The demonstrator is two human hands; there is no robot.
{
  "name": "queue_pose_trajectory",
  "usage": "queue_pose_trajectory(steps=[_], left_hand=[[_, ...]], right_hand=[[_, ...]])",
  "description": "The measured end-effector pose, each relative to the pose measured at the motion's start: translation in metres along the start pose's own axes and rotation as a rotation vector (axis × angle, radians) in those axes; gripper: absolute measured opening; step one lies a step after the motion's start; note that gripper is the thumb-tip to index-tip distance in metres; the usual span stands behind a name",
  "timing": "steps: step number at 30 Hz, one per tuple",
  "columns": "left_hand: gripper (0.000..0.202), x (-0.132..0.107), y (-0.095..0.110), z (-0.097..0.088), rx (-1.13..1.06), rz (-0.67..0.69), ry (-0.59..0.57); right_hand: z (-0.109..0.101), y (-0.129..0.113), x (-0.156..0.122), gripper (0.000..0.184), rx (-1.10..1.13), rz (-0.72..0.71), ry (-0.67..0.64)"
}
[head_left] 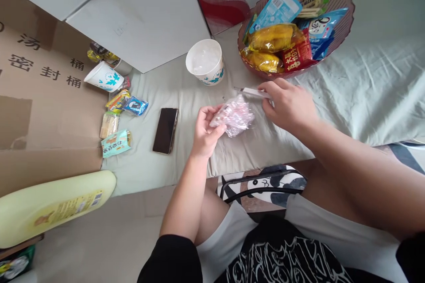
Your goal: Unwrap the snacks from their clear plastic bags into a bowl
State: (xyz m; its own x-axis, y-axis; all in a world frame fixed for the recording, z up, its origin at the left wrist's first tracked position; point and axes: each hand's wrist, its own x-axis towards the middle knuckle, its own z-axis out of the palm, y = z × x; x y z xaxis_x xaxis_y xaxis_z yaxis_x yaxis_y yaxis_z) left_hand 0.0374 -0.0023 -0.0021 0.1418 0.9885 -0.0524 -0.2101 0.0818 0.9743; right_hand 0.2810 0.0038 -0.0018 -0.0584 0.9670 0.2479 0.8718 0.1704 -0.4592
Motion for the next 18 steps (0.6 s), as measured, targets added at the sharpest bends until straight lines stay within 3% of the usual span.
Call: queue_pose_trajectory(steps=[4,8,11,13,14,16,18], left_hand=[[0.060,-0.001,0.001,0.001,0.201,0.117,-0.010],[0.057,-0.007,0.006,-0.009,0.450,0.092,0.016],[0.032,-0.014,0.011,-0.024,0.635,0.073,0.230],[0.026,-0.015,0.014,-0.035,0.703,0.150,0.401],[0.026,-0.015,0.015,-0.038,0.723,0.205,0.427],[0.036,-0.013,0.014,-0.039,0.750,0.287,0.337],[0.050,-0.010,0.012,-0.033,0.758,0.281,0.202]], right_hand=[[0.002,-0.006,-0.003,0.035,0.083,-0.081,-0.001],[0.002,-0.011,-0.005,0.039,0.207,-0.149,-0.080],[0.004,-0.015,-0.006,0.039,0.265,-0.245,-0.130],[0.006,-0.018,-0.007,0.036,0.287,-0.299,-0.145],[0.008,-0.020,-0.008,0.033,0.296,-0.319,-0.150],[0.011,-0.024,-0.011,0.031,0.312,-0.349,-0.159],[0.014,-0.028,-0.012,0.031,0.330,-0.373,-0.158]])
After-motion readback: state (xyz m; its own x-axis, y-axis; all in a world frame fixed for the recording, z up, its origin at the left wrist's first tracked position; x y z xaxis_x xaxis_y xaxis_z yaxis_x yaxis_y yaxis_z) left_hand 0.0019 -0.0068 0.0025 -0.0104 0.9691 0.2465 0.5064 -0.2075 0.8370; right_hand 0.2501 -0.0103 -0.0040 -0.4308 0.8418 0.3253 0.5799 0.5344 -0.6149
